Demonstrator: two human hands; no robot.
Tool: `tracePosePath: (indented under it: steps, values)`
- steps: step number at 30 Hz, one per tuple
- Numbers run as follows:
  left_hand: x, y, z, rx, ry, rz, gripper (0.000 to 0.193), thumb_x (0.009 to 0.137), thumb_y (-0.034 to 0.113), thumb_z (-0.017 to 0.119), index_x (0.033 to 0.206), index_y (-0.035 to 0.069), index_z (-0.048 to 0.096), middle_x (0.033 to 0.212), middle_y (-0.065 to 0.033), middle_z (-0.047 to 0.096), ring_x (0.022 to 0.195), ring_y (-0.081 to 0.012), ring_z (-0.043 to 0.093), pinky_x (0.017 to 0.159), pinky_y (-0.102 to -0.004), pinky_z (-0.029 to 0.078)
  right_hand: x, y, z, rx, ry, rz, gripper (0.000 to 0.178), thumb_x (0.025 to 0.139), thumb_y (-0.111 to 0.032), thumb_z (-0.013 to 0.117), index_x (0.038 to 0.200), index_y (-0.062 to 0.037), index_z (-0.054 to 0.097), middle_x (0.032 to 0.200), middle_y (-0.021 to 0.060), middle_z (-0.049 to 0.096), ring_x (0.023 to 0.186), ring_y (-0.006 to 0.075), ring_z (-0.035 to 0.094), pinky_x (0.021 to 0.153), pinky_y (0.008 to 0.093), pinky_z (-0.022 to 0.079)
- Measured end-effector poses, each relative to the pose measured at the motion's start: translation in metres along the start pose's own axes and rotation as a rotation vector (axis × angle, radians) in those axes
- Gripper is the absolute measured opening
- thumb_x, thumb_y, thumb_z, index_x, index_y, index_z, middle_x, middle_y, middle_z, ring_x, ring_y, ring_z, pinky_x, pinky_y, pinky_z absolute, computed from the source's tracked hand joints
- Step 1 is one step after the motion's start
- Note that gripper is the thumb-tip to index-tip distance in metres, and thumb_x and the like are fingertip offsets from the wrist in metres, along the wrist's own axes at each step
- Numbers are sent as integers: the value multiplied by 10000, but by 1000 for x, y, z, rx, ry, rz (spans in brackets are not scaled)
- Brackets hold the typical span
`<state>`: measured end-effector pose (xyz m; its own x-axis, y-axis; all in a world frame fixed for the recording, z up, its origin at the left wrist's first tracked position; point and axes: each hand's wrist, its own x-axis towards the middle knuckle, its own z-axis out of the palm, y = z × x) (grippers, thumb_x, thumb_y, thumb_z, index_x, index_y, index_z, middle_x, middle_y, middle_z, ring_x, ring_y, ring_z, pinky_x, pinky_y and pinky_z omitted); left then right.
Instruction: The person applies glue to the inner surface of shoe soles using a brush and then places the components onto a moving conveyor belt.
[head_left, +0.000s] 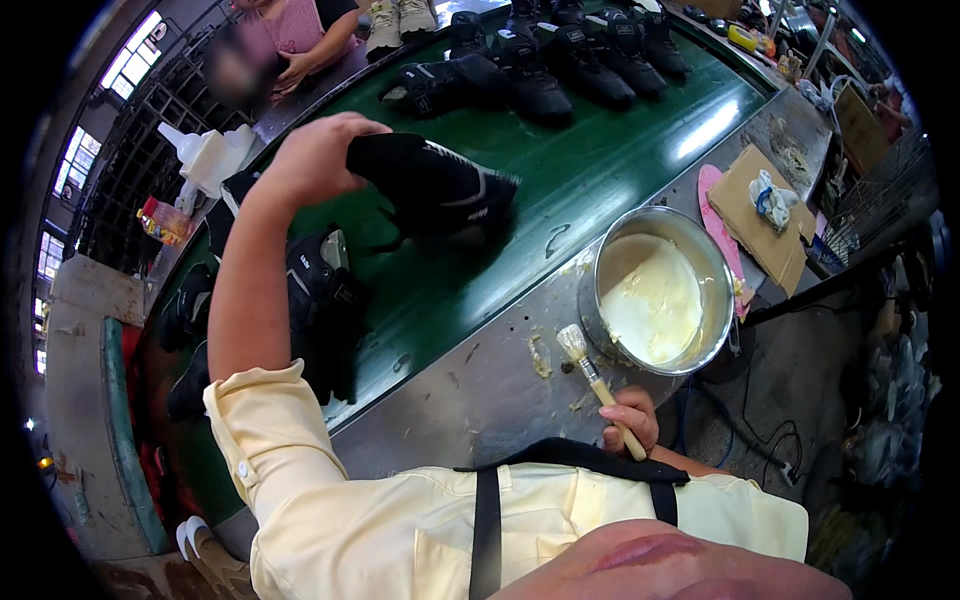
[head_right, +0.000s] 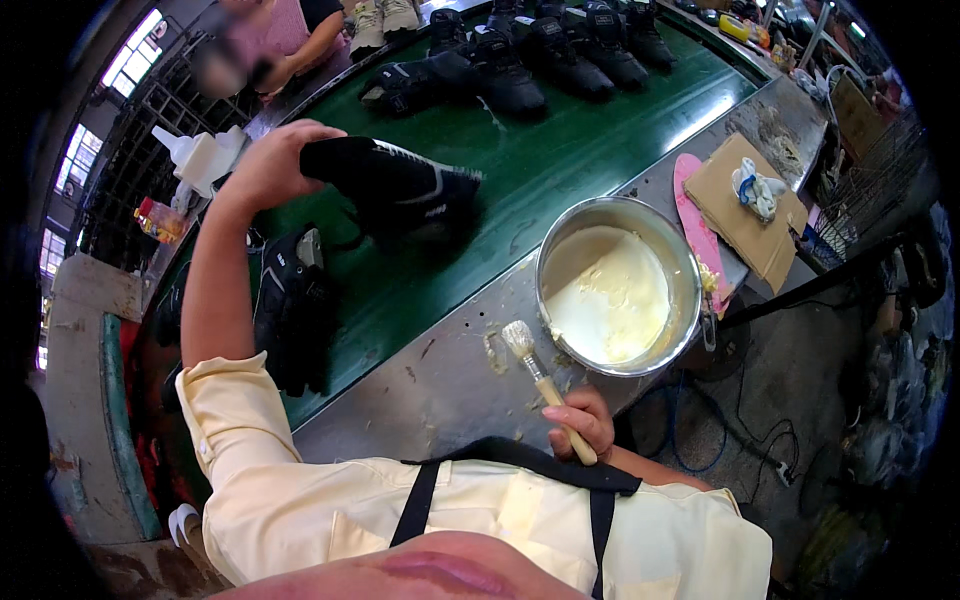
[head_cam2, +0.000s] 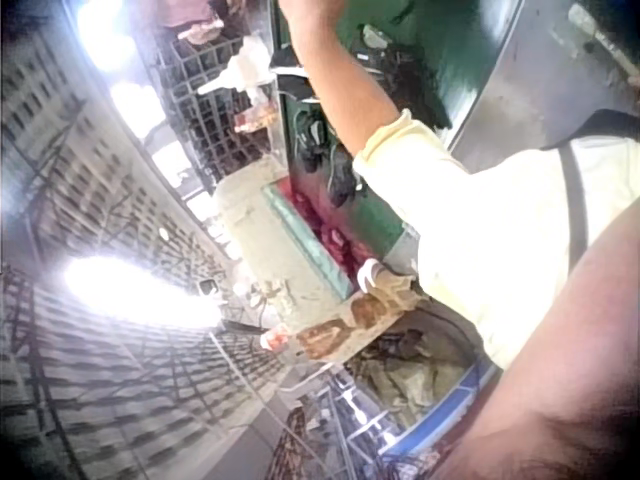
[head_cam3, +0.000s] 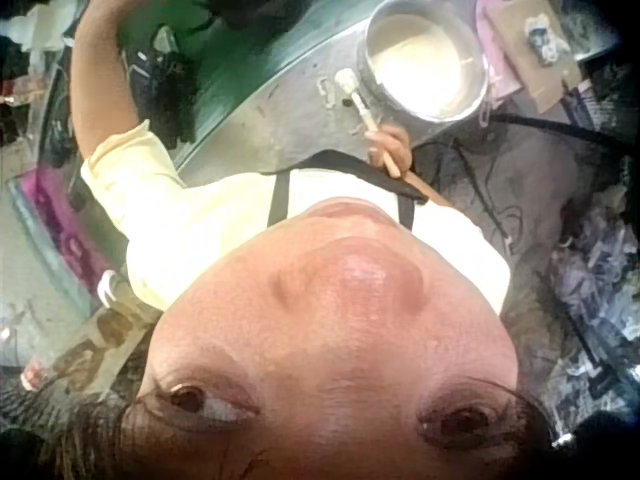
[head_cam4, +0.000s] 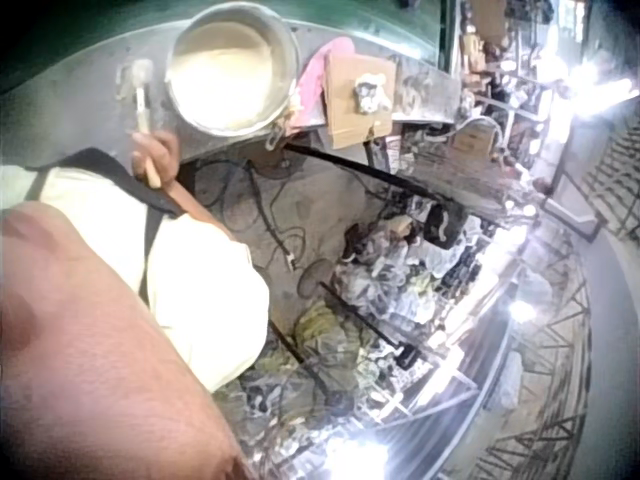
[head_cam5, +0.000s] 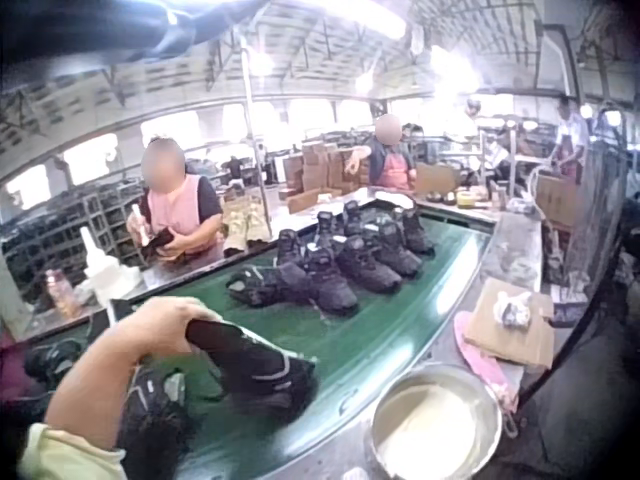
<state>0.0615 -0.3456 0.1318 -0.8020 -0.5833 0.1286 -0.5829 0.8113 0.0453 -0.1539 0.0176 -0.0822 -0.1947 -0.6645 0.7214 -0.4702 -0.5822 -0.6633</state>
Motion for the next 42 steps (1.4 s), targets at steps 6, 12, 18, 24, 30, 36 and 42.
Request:
tracePosePath:
  steps: [6, 12, 18, 24, 30, 36, 42]
  values:
    - [8, 20, 8, 381, 335, 121, 623, 504, 16, 752, 1088, 142, 575, 1185, -43, 529, 1163, -281, 457, 948, -431, 372, -2, -2, -1, -16, 50, -12, 224, 836, -196, 605, 999, -42, 603, 809, 73, 495, 674, 180, 471, 614, 290, 402]
    - [17, -19, 84, -321, 807, -213, 396, 632, 103, 589, 1012, 33, 504, 1294, -233, 373, 1229, -367, 348, 1024, -381, 291, -2, -3, 2, 25, 59, -10, 216, 832, -184, 611, 1002, -51, 605, 810, 72, 497, 670, 178, 468, 601, 289, 399]
    - [30, 6, 114, -315, 1231, -318, 402, 694, 178, 715, 953, 24, 449, 1273, -218, 367, 1182, -340, 364, 997, -413, 297, -6, 4, -2, 15, 46, -14, 222, 816, -171, 628, 1006, -58, 609, 807, 65, 494, 662, 174, 467, 591, 286, 396]
    - [51, -35, 152, -1812, 834, -669, 494, 728, 160, 596, 1163, -14, 438, 932, -84, 532, 819, -202, 555, 740, -328, 465, -10, 3, -2, 15, 65, -22, 230, 818, -176, 629, 1015, -59, 613, 803, 67, 491, 660, 174, 467, 589, 288, 396]
    - [62, -37, 195, -1533, 237, -748, 468, 745, 307, 648, 1059, -34, 586, 929, -125, 628, 829, -193, 609, 719, -323, 490, -5, 5, -5, 52, -3, -32, 228, 816, -189, 633, 1006, -66, 607, 807, 65, 492, 667, 178, 469, 598, 295, 398]
    - [93, 61, 188, -394, 77, -648, 947, 557, 573, 700, 1292, 49, 416, 1244, -166, 511, 1133, -307, 503, 909, -420, 426, -9, 3, -7, -7, -31, 4, 219, 821, -191, 625, 1005, -74, 605, 824, 64, 491, 694, 188, 471, 628, 310, 401]
    - [140, 44, 144, 43, -328, -584, 837, 650, 783, 485, 1035, 60, 660, 1089, -102, 634, 1010, -248, 608, 841, -336, 461, -4, 4, -7, 17, -31, -14, 216, 827, -198, 619, 1009, -82, 601, 820, 63, 487, 691, 193, 470, 623, 316, 400]
